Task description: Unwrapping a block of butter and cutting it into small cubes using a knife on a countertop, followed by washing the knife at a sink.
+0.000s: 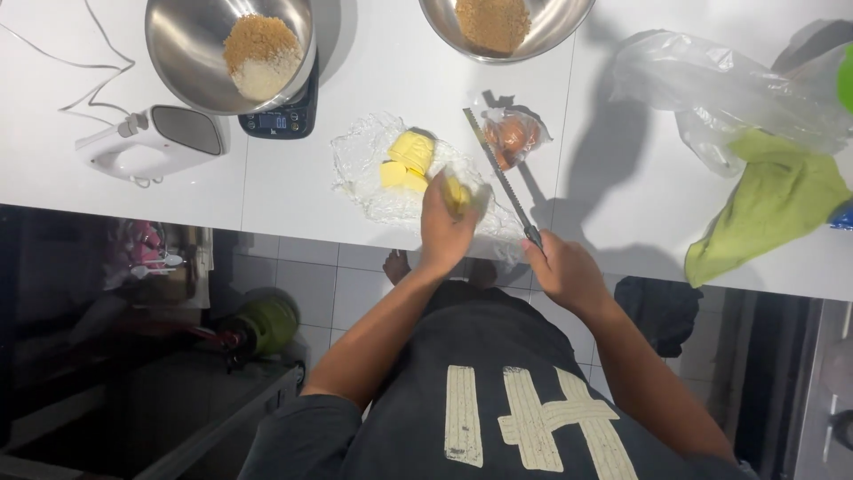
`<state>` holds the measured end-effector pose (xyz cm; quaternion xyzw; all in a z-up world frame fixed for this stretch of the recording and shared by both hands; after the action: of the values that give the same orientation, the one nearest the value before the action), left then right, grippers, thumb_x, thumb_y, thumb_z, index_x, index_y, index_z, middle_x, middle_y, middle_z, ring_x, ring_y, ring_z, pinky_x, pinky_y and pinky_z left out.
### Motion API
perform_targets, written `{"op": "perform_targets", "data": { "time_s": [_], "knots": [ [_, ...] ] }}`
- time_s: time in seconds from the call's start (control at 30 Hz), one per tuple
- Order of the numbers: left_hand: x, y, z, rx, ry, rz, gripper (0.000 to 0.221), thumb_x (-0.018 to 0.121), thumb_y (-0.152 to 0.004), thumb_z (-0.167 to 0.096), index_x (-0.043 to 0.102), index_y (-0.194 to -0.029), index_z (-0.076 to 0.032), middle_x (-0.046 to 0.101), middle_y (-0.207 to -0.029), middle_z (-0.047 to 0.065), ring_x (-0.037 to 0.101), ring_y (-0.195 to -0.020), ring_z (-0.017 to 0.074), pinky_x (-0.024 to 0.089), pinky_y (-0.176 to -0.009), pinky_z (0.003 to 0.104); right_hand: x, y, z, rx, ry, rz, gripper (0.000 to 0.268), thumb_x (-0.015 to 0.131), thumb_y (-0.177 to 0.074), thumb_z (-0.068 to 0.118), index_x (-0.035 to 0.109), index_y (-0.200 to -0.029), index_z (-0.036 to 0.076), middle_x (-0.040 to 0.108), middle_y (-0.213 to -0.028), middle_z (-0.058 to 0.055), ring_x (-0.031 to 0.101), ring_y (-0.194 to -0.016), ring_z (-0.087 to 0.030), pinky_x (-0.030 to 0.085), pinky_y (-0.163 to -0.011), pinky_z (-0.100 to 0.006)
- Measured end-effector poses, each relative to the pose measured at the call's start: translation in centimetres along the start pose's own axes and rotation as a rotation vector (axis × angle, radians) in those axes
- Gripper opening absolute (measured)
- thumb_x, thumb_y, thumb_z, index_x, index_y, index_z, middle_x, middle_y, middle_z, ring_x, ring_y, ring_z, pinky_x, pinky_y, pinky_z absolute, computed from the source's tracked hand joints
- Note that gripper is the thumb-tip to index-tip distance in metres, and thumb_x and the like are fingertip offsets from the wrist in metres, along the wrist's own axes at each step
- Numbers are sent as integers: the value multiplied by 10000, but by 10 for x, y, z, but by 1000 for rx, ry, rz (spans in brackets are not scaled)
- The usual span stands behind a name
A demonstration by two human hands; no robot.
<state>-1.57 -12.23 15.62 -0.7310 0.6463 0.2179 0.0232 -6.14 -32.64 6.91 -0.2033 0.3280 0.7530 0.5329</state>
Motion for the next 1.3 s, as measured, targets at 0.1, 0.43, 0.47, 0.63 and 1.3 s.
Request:
{"op": "perform_targets", "data": {
  "time_s": [0.1, 0.43, 0.47, 0.63, 1.3],
  "knots": [
    [22, -5, 66, 225, -204, -248, 892, 884, -784, -159, 371, -1454, 131, 500, -1357, 337, 501, -1325, 500, 377, -1156, 567, -1, -1, -5, 17, 33, 2, 379, 492, -1020, 291, 543, -714, 74, 493, -397, -116, 485, -324, -202, 348, -373, -304],
    [32, -30, 100, 219, -555, -264, 625, 866, -782, -128, 582, -1310, 49, 635, -1194, 226, 637, -1152, 376, 524, -986, 452, 17, -3, -10, 70, 29, 66, 347, 507, -1017, 302, 580, -800, 42, 530, -457, -175, 517, -358, -250, 366, -397, -345],
    [30, -33, 99, 230, -564, -201, 607, 851, -792, -125, 590, -1315, 35, 642, -1199, 217, 636, -1166, 367, 520, -990, 453, 18, -3, -10, 80, 29, 76, 335, 506, -1014, 294, 587, -805, 45, 544, -465, -172, 532, -367, -248, 375, -398, -340],
    [21, -41, 110, 307, -548, -30, 603, 839, -787, -112, 610, -1332, 7, 662, -1218, 207, 627, -1221, 354, 499, -1056, 441, 21, 2, -11, 125, 39, 95, 318, 471, -1015, 291, 597, -852, 50, 585, -511, -187, 575, -399, -268, 408, -417, -357],
    [2, -110, 122, 916, -838, 202, 119, 562, -1037, -199, 618, -1105, -119, 641, -987, 36, 578, -996, 167, 376, -996, 338, 35, 16, -2, -10, 439, 91, 363, 358, -1102, 334, 545, -920, 82, 599, -507, -89, 673, -443, -245, 500, -419, -352]
  ]
}}
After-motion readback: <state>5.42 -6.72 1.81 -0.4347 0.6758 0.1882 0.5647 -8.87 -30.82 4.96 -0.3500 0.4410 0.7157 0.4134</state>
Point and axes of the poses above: each hand's wrist, its own y-axis away from the middle knuckle, its own x-axis out of the palm, z = x × y, the point moved 5 cm from there along -y, towards the middle knuckle
